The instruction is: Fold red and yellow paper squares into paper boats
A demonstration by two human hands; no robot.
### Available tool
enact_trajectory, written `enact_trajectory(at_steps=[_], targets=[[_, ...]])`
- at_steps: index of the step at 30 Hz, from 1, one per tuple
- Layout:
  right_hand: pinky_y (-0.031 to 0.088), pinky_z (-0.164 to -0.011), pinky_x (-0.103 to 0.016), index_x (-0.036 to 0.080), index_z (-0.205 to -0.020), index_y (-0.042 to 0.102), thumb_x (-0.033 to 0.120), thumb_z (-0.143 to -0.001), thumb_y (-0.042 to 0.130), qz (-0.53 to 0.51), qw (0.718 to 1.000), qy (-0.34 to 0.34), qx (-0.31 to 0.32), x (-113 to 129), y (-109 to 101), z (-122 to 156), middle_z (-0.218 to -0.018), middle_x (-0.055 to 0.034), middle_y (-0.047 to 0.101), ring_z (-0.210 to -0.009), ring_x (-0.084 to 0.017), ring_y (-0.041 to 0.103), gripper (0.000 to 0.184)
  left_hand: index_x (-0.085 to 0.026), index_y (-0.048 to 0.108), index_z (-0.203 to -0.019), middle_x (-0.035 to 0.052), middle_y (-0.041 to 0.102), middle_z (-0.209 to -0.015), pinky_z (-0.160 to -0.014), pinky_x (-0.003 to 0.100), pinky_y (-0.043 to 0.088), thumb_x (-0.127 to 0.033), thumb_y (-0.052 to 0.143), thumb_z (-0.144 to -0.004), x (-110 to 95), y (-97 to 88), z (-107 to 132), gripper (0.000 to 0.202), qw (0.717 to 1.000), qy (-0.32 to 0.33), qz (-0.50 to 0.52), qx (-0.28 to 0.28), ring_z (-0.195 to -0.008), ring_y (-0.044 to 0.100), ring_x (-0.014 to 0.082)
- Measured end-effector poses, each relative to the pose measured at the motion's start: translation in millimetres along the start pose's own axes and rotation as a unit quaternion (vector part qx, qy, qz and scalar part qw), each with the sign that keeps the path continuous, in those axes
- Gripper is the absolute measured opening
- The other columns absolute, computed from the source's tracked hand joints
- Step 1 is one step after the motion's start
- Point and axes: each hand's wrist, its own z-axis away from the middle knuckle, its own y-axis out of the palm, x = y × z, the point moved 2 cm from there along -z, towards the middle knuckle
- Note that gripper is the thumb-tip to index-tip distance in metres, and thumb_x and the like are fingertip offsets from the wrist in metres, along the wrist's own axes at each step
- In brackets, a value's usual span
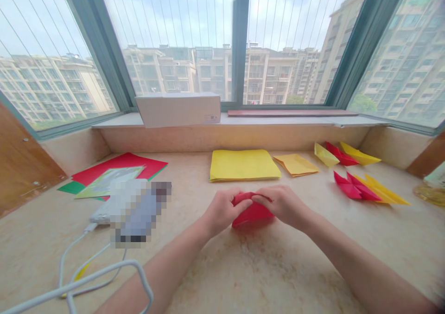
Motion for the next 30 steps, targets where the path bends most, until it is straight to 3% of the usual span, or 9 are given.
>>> enact_trajectory(at_steps=[2,5,10,12,15,20,25,28,30], targets=[[0.044,-0.059,-0.027,0.019,-0.079,0.076,0.038,-0.092,0.056,-0.123,0.991,0.057,0.018,-1,0,-1,-0.069,-0.0035,0.072,-0.063,-0.018,0.063,0.031,-0.015,0.065,-0.078,0.0006,0.063,-0.069,-0.057,0.023,0.039,-0.038,0.060,-0.088,0,-1.1,0,0.025,0.999,-0.010,0.042,-0.015,-0.064,0.055,0.0136],[0.045,-0.055,-0.026,0.018,-0.084,0.077,0.043,-0.082,0.067,-0.299,0.941,0.153,0.039,-10,-6,-3,-0.074,-0.0041,0.075,-0.063,-0.018,0.065,0.027,-0.015,0.062,-0.077,0.0001,0.062,-0.068,-0.056,0.023,0.040,-0.040,0.061,-0.087,2,-7.3,-4,0.027,0.994,-0.030,0.090,-0.056,-0.061,0.054,0.0131],[0.048,-0.060,-0.027,0.016,-0.070,0.075,0.051,-0.073,0.074,-0.350,0.916,0.187,-0.063,-20,-19,-6,-0.075,-0.0063,0.075,-0.065,-0.018,0.065,0.035,-0.015,0.062,-0.077,0.0008,0.062,-0.072,-0.056,0.023,0.042,-0.044,0.067,-0.082,3,-14.4,-7,0.030,0.979,-0.053,0.180,-0.080,-0.060,0.055,0.0127],[0.048,-0.057,-0.027,0.017,-0.069,0.075,0.054,-0.072,0.074,-0.381,0.900,0.197,-0.077,-22,-21,-5,-0.075,-0.0062,0.075,-0.062,-0.017,0.064,0.037,-0.015,0.062,-0.077,0.0010,0.062,-0.071,-0.054,0.023,0.042,-0.044,0.070,-0.079,0,-13.5,-5,0.030,0.975,-0.075,0.207,-0.010,-0.058,0.054,0.0123],[0.046,-0.053,-0.026,0.017,-0.070,0.075,0.051,-0.070,0.077,-0.411,0.888,0.204,-0.032,-26,-23,-3,-0.069,-0.0046,0.073,-0.056,-0.016,0.062,0.035,-0.015,0.063,-0.076,0.0018,0.063,-0.069,-0.055,0.023,0.044,-0.041,0.074,-0.076,-10,-10.0,1,0.029,0.954,-0.106,0.235,0.154,-0.060,0.057,0.0133],[0.044,-0.054,-0.025,0.018,-0.075,0.078,0.037,-0.074,0.076,-0.346,0.926,0.145,0.042,-21,-11,-3,-0.069,-0.0034,0.074,-0.058,-0.015,0.061,0.020,-0.018,0.069,-0.096,0.0053,0.069,-0.079,-0.052,0.022,0.046,-0.049,0.062,-0.083,-20,-2.1,14,0.035,0.886,-0.190,0.327,0.269,-0.064,0.061,0.0163],[0.049,-0.066,-0.029,0.018,-0.085,0.076,0.033,-0.077,0.072,-0.338,0.935,0.098,-0.051,-2,5,-8,-0.079,-0.0040,0.075,-0.072,-0.018,0.066,0.017,-0.015,0.072,-0.090,0.0067,0.073,-0.087,-0.064,0.021,0.045,-0.041,0.071,-0.081,-16,9.1,17,0.027,0.890,-0.195,0.343,0.229,-0.072,0.064,0.0144],[0.050,-0.058,-0.027,0.018,-0.123,0.061,0.042,-0.076,0.075,-0.405,0.904,0.125,-0.045,-7,1,-10,-0.084,-0.0042,0.075,-0.067,-0.017,0.066,0.055,-0.016,0.071,-0.101,0.0083,0.074,-0.095,-0.066,0.024,0.047,-0.043,0.072,-0.081,-12,9.6,10,0.034,0.908,-0.178,0.342,0.164,-0.075,0.065,0.0171],[0.045,-0.049,-0.023,0.016,-0.126,0.055,0.045,-0.071,0.079,-0.420,0.897,0.136,-0.013,-15,-2,-11,-0.080,-0.0033,0.073,-0.059,-0.015,0.063,0.066,-0.016,0.069,-0.108,0.0088,0.074,-0.099,-0.069,0.026,0.048,-0.045,0.074,-0.078,-11,6.9,5,0.041,0.917,-0.171,0.348,0.094,-0.079,0.067,0.0191]])
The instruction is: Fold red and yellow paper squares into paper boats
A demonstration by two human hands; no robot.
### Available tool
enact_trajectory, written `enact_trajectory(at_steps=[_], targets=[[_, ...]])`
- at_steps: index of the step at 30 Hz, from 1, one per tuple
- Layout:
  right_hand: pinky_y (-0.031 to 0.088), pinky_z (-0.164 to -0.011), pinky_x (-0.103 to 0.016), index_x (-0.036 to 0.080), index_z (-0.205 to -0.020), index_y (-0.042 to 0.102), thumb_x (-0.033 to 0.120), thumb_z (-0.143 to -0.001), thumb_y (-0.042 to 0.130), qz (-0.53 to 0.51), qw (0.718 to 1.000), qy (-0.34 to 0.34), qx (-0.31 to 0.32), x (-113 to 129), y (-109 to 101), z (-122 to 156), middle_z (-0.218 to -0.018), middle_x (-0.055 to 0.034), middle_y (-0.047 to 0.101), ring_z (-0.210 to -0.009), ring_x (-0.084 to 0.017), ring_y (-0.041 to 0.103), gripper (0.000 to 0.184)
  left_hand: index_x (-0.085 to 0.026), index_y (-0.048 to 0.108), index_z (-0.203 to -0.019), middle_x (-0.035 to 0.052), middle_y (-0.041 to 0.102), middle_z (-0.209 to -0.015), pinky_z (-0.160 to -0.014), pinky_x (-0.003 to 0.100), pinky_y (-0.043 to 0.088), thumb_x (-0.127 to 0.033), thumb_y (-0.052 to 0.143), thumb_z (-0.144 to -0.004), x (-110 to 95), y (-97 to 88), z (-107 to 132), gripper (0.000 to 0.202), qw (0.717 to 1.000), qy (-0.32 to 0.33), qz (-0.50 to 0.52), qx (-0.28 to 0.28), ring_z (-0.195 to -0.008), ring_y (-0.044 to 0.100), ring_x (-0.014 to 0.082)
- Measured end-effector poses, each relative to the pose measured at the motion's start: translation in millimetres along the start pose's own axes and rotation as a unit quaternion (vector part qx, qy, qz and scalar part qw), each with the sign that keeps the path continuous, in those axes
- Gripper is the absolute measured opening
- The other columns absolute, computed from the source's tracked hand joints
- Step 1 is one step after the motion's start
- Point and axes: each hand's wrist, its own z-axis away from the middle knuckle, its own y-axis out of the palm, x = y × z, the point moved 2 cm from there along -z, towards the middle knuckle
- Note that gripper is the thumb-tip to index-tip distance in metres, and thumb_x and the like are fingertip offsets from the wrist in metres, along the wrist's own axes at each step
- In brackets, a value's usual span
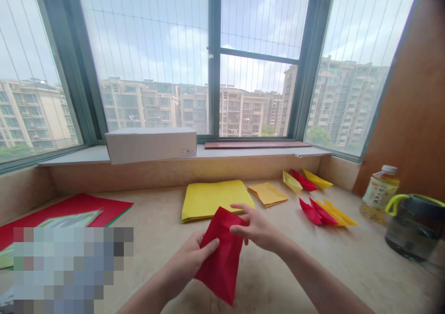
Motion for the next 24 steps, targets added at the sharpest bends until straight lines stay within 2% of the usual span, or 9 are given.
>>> enact_trajectory(at_steps=[4,6,8,10,12,14,16,20,24], targets=[[0.046,-0.052,-0.024,0.015,-0.087,0.062,0.043,-0.070,0.081,-0.014,0.999,-0.017,-0.046,-7,-4,-5,-0.074,-0.0025,0.070,-0.061,-0.014,0.062,0.038,-0.017,0.068,-0.109,0.0096,0.074,-0.101,-0.075,0.031,0.051,-0.042,0.080,-0.071,-4,-0.7,-1,0.047,0.997,0.027,0.035,-0.062,-0.086,0.069,0.0244],[0.049,-0.061,-0.026,0.017,-0.095,0.062,0.040,-0.070,0.081,-0.048,0.993,-0.054,-0.089,-7,3,-5,-0.076,-0.0014,0.069,-0.068,-0.016,0.064,0.039,-0.018,0.068,-0.111,0.0100,0.074,-0.102,-0.079,0.034,0.052,-0.038,0.082,-0.069,-3,3.2,1,0.048,0.998,0.014,0.048,-0.038,-0.091,0.069,0.0267],[0.051,-0.065,-0.028,0.020,-0.116,0.058,0.037,-0.071,0.082,-0.090,0.989,-0.066,-0.098,-5,12,-1,-0.080,0.0000,0.069,-0.072,-0.018,0.066,0.055,-0.018,0.067,-0.113,0.0108,0.073,-0.103,-0.081,0.036,0.053,-0.039,0.081,-0.071,0,6.7,1,0.049,0.998,0.003,0.059,-0.025,-0.094,0.069,0.0285],[0.053,-0.071,-0.031,0.022,-0.126,0.053,0.035,-0.070,0.082,-0.139,0.987,-0.053,-0.059,-3,23,3,-0.089,-0.0015,0.071,-0.078,-0.020,0.068,0.064,-0.018,0.066,-0.113,0.0113,0.073,-0.104,-0.081,0.038,0.054,-0.044,0.078,-0.074,5,7.1,-1,0.049,0.995,0.013,0.073,-0.061,-0.094,0.070,0.0290],[0.054,-0.078,-0.036,0.021,-0.119,0.059,0.034,-0.071,0.081,-0.157,0.986,-0.044,-0.020,-1,32,6,-0.098,-0.0047,0.072,-0.088,-0.023,0.069,0.054,-0.017,0.066,-0.107,0.0107,0.073,-0.101,-0.080,0.038,0.055,-0.050,0.076,-0.074,12,4.6,-5,0.048,0.988,0.042,0.080,-0.129,-0.091,0.070,0.0283],[0.054,-0.079,-0.037,0.020,-0.106,0.065,0.031,-0.076,0.076,-0.096,0.992,-0.057,-0.055,-2,35,8,-0.097,-0.0058,0.072,-0.088,-0.025,0.068,0.034,-0.015,0.067,-0.101,0.0103,0.074,-0.094,-0.078,0.038,0.055,-0.054,0.077,-0.071,20,3.7,-10,0.051,0.986,0.047,0.078,-0.140,-0.085,0.071,0.0278],[0.054,-0.077,-0.037,0.021,-0.103,0.069,0.027,-0.084,0.066,0.038,0.986,-0.099,-0.131,-3,33,10,-0.094,-0.0065,0.070,-0.086,-0.024,0.066,0.020,-0.014,0.067,-0.099,0.0107,0.073,-0.089,-0.077,0.040,0.056,-0.058,0.077,-0.069,27,5.3,-13,0.055,0.990,0.040,0.086,-0.104,-0.082,0.071,0.0281],[0.053,-0.082,-0.040,0.028,-0.126,0.065,0.019,-0.093,0.048,0.266,0.929,-0.199,-0.164,-7,34,14,-0.102,-0.0099,0.063,-0.093,-0.026,0.061,0.037,-0.013,0.068,-0.092,0.0113,0.072,-0.089,-0.079,0.041,0.056,-0.063,0.078,-0.064,32,8.8,-13,0.058,0.988,0.057,0.098,-0.105,-0.084,0.070,0.0289],[0.046,-0.098,-0.049,0.034,-0.146,0.043,0.019,-0.096,0.045,0.320,0.908,-0.239,-0.129,-10,41,19,-0.126,-0.0114,0.059,-0.113,-0.030,0.056,0.053,-0.012,0.069,-0.088,0.0094,0.072,-0.084,-0.073,0.039,0.057,-0.061,0.080,-0.063,25,5.7,-11,0.056,0.984,0.089,0.063,-0.140,-0.077,0.069,0.0268]])
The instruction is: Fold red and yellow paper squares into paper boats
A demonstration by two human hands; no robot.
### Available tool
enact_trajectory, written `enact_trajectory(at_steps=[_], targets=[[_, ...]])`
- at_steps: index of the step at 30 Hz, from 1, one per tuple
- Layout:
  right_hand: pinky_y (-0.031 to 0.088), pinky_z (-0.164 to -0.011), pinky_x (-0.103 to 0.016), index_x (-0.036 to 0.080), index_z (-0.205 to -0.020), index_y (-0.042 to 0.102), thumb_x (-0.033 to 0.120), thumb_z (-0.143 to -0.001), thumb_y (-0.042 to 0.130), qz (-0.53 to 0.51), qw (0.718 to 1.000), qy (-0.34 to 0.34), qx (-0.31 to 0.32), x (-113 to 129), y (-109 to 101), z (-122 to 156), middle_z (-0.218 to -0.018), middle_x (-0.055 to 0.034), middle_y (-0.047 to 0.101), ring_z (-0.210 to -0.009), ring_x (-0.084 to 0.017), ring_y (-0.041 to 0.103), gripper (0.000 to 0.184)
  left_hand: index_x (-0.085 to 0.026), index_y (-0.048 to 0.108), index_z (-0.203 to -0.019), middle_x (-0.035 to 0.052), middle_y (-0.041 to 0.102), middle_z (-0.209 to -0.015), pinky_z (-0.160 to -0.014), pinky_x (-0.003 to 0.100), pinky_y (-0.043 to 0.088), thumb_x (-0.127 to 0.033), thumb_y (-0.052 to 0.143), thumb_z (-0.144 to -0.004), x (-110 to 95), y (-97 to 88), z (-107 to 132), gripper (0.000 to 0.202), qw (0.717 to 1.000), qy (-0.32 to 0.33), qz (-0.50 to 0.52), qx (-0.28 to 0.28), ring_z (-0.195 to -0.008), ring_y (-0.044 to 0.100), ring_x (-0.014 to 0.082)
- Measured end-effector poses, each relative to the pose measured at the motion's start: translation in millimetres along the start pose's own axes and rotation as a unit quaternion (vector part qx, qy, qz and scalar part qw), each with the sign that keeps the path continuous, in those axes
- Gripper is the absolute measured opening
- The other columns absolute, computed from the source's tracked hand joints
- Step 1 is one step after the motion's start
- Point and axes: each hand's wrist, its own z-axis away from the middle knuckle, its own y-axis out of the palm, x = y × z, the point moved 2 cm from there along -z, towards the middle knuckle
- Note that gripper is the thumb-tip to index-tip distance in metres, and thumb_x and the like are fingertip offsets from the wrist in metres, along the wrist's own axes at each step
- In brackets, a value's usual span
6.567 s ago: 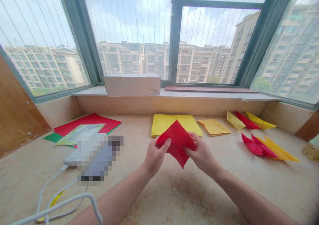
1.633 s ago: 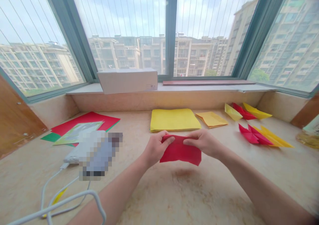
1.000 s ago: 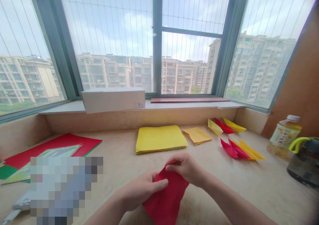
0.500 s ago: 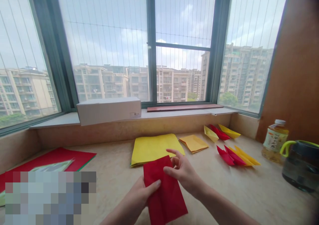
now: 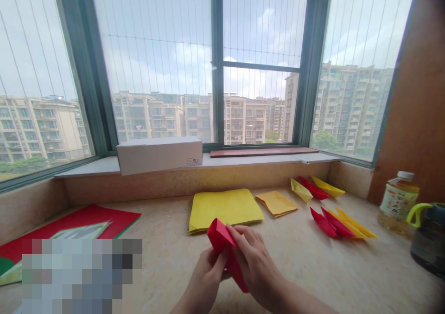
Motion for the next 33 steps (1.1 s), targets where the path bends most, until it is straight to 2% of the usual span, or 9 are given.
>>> enact_trajectory(at_steps=[4,6,12,16,21,26,28,30,33], targets=[[0.045,-0.103,-0.045,0.037,-0.151,0.030,0.025,-0.097,0.046,-0.044,0.998,0.005,0.042,3,2,3,-0.138,-0.0086,0.052,-0.122,-0.027,0.054,0.058,-0.012,0.070,-0.089,0.0083,0.072,-0.081,-0.070,0.038,0.057,-0.056,0.077,-0.069,-11,-7.4,-5,0.049,0.998,0.049,-0.012,-0.035,-0.074,0.069,0.0261],[0.047,-0.102,-0.043,0.037,-0.152,0.028,0.021,-0.093,0.050,-0.057,0.996,0.002,0.061,3,2,3,-0.140,-0.0086,0.050,-0.122,-0.026,0.054,0.064,-0.012,0.070,-0.086,0.0085,0.072,-0.082,-0.071,0.037,0.057,-0.053,0.076,-0.071,-14,-8.1,-5,0.044,0.996,0.070,-0.016,-0.050,-0.077,0.069,0.0263],[0.050,-0.095,-0.045,0.038,-0.151,0.031,0.005,-0.085,0.046,-0.008,0.999,0.017,0.051,-8,2,0,-0.134,-0.0095,0.055,-0.112,-0.026,0.058,0.075,-0.015,0.067,-0.102,0.0113,0.069,-0.103,-0.075,0.039,0.060,-0.039,0.077,-0.074,-16,8.4,11,0.039,1.000,0.009,-0.014,-0.003,-0.094,0.067,0.0281],[0.051,-0.092,-0.042,0.036,-0.150,0.036,0.009,-0.090,0.044,0.001,0.996,0.019,0.084,-5,-2,0,-0.128,-0.0095,0.057,-0.108,-0.024,0.059,0.066,-0.015,0.063,-0.112,0.0112,0.069,-0.105,-0.075,0.041,0.061,-0.035,0.074,-0.076,-18,8.8,13,0.042,1.000,0.002,-0.022,-0.012,-0.094,0.067,0.0272],[0.046,-0.100,-0.045,0.033,-0.147,0.042,0.032,-0.096,0.053,-0.020,0.991,0.000,0.131,10,-7,-1,-0.129,-0.0105,0.056,-0.116,-0.027,0.055,0.053,-0.011,0.063,-0.111,0.0119,0.071,-0.100,-0.073,0.038,0.060,-0.033,0.068,-0.081,-17,3.4,7,0.037,0.999,-0.009,-0.031,-0.012,-0.086,0.069,0.0247],[0.051,-0.093,-0.036,0.032,-0.140,0.053,0.020,-0.097,0.047,-0.075,0.994,0.014,0.078,7,-10,-5,-0.120,-0.0083,0.058,-0.105,-0.020,0.061,0.045,-0.013,0.059,-0.120,0.0135,0.070,-0.110,-0.078,0.038,0.058,-0.036,0.070,-0.080,-23,6.1,9,0.047,0.999,0.014,-0.033,0.036,-0.096,0.068,0.0271],[0.052,-0.089,-0.035,0.032,-0.137,0.056,0.015,-0.094,0.050,-0.083,0.994,0.014,0.064,1,-10,-6,-0.118,-0.0075,0.059,-0.102,-0.020,0.062,0.047,-0.014,0.057,-0.121,0.0136,0.069,-0.113,-0.083,0.037,0.056,-0.037,0.073,-0.078,-25,2.2,5,0.051,0.998,0.053,-0.041,0.020,-0.102,0.066,0.0275],[0.053,-0.087,-0.034,0.031,-0.130,0.063,0.011,-0.090,0.052,-0.093,0.993,0.023,0.061,-4,-10,-7,-0.115,-0.0070,0.061,-0.100,-0.020,0.063,0.046,-0.015,0.052,-0.125,0.0119,0.068,-0.114,-0.088,0.035,0.054,-0.036,0.073,-0.078,-27,-7.4,-2,0.056,0.993,0.107,-0.043,-0.033,-0.104,0.065,0.0257],[0.055,-0.081,-0.032,0.027,-0.104,0.077,0.006,-0.082,0.055,-0.144,0.985,0.058,0.076,-11,-9,-9,-0.109,-0.0065,0.065,-0.096,-0.020,0.065,0.037,-0.019,0.034,-0.141,0.0051,0.070,-0.097,-0.080,0.031,0.054,-0.032,0.075,-0.076,-27,-24.6,-15,0.077,0.982,0.142,-0.086,-0.093,-0.088,0.068,0.0201]])
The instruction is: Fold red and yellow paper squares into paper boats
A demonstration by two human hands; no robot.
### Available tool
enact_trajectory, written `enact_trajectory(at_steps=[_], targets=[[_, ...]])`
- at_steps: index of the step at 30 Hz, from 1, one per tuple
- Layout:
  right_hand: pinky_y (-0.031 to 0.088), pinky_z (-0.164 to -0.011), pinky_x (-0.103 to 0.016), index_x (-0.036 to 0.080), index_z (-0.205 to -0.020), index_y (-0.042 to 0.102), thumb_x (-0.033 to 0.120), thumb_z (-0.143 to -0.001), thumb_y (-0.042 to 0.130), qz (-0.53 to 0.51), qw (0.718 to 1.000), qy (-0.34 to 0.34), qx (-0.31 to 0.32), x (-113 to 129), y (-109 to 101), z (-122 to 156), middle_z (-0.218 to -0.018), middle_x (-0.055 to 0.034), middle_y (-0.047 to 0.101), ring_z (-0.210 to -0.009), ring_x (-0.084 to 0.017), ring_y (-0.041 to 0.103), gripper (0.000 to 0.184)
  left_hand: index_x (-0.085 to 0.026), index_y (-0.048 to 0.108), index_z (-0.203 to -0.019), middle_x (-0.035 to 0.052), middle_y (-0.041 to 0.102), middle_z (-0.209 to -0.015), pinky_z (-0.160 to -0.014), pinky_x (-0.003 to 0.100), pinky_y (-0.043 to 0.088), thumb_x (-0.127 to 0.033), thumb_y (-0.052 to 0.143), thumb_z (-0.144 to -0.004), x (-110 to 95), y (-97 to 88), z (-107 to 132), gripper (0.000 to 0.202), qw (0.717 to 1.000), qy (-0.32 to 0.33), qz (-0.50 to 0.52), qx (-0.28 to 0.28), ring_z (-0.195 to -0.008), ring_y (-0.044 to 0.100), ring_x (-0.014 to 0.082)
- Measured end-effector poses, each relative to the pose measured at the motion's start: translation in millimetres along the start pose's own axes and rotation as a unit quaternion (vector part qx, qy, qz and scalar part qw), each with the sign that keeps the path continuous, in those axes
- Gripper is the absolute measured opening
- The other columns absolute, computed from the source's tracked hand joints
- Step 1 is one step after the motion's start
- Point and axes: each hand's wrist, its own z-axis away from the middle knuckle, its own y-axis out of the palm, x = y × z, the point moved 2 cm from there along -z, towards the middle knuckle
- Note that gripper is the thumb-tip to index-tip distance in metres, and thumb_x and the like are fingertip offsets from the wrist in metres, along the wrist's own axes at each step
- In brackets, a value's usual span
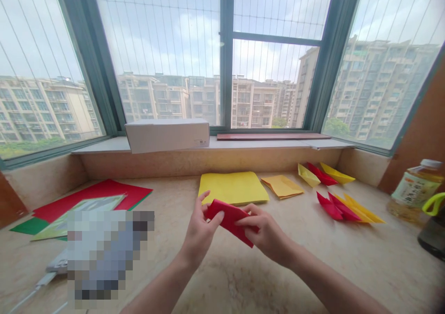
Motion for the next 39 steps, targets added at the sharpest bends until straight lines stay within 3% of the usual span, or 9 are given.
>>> enact_trajectory(at_steps=[4,6,9,13,19,22,27,33,39], targets=[[0.056,-0.079,-0.033,0.023,-0.104,0.075,0.010,-0.079,0.060,-0.078,0.993,0.081,-0.039,-5,-9,-5,-0.103,-0.0062,0.070,-0.092,-0.021,0.068,0.032,-0.015,0.052,-0.125,0.0030,0.069,-0.083,-0.072,0.029,0.055,-0.035,0.075,-0.075,6,-7.5,-8,0.058,0.997,0.026,-0.074,0.010,-0.078,0.068,0.0193],[0.056,-0.078,-0.035,0.022,-0.122,0.066,0.019,-0.078,0.067,-0.122,0.981,0.123,-0.091,-6,-17,-9,-0.102,-0.0059,0.071,-0.088,-0.022,0.069,0.044,-0.012,0.062,-0.100,0.0050,0.069,-0.080,-0.064,0.028,0.056,-0.039,0.074,-0.075,6,-5.4,-7,0.038,0.996,0.007,-0.081,0.027,-0.074,0.068,0.0195],[0.056,-0.074,-0.036,0.021,-0.134,0.054,0.034,-0.073,0.077,-0.239,0.947,0.170,-0.133,-8,-25,-13,-0.093,-0.0047,0.073,-0.082,-0.023,0.069,0.066,-0.012,0.062,-0.081,0.0051,0.066,-0.073,-0.050,0.026,0.054,-0.046,0.072,-0.077,3,-0.5,-3,0.035,0.997,-0.006,-0.069,0.038,-0.061,0.064,0.0171],[0.055,-0.076,-0.036,0.018,-0.112,0.066,0.044,-0.070,0.080,-0.311,0.915,0.219,-0.131,-9,-26,-14,-0.090,-0.0070,0.075,-0.084,-0.024,0.070,0.051,-0.013,0.061,-0.084,0.0054,0.067,-0.075,-0.043,0.025,0.054,-0.050,0.067,-0.081,2,1.0,-1,0.037,0.996,0.012,-0.080,0.032,-0.058,0.064,0.0164],[0.045,-0.052,-0.024,0.018,-0.107,0.066,0.055,-0.082,0.067,-0.245,0.925,0.281,-0.073,-11,-18,-7,-0.086,-0.0075,0.075,-0.068,-0.018,0.068,0.044,-0.015,0.058,-0.085,0.0045,0.068,-0.076,-0.041,0.023,0.051,-0.051,0.062,-0.085,6,-3.2,-1,0.036,0.988,0.039,-0.151,-0.006,-0.052,0.065,0.0160],[0.045,-0.050,-0.024,0.016,-0.098,0.068,0.052,-0.077,0.074,-0.222,0.936,0.267,-0.059,-11,-15,-7,-0.081,-0.0079,0.075,-0.064,-0.018,0.067,0.042,-0.015,0.057,-0.085,0.0037,0.067,-0.071,-0.039,0.023,0.049,-0.053,0.061,-0.085,4,-1.8,1,0.037,0.990,0.035,-0.137,-0.006,-0.047,0.064,0.0154],[0.057,-0.070,-0.034,0.016,-0.090,0.071,0.041,-0.067,0.084,-0.312,0.922,0.179,-0.145,-7,-17,-12,-0.083,-0.0080,0.076,-0.075,-0.023,0.071,0.037,-0.013,0.059,-0.086,0.0004,0.061,-0.052,-0.033,0.019,0.041,-0.056,0.058,-0.086,-3,0.4,3,0.043,0.991,0.027,-0.128,0.005,-0.036,0.056,0.0127],[0.047,-0.040,-0.023,0.014,-0.089,0.072,0.045,-0.077,0.074,-0.258,0.948,0.162,-0.093,-1,-20,-15,-0.067,-0.0042,0.071,-0.045,-0.011,0.056,0.033,-0.013,0.059,-0.087,0.0008,0.062,-0.053,-0.035,0.020,0.043,-0.055,0.059,-0.085,-6,0.8,2,0.042,0.994,0.017,-0.106,0.007,-0.038,0.057,0.0130],[0.048,-0.040,-0.023,0.013,-0.096,0.072,0.044,-0.078,0.073,-0.218,0.961,0.159,-0.063,-7,-33,-17,-0.073,-0.0040,0.071,-0.046,-0.010,0.056,0.036,-0.011,0.055,-0.102,0.0061,0.070,-0.073,-0.041,0.024,0.051,-0.048,0.060,-0.086,-4,5.5,0,0.041,0.996,-0.029,-0.047,0.076,-0.048,0.065,0.0158]])
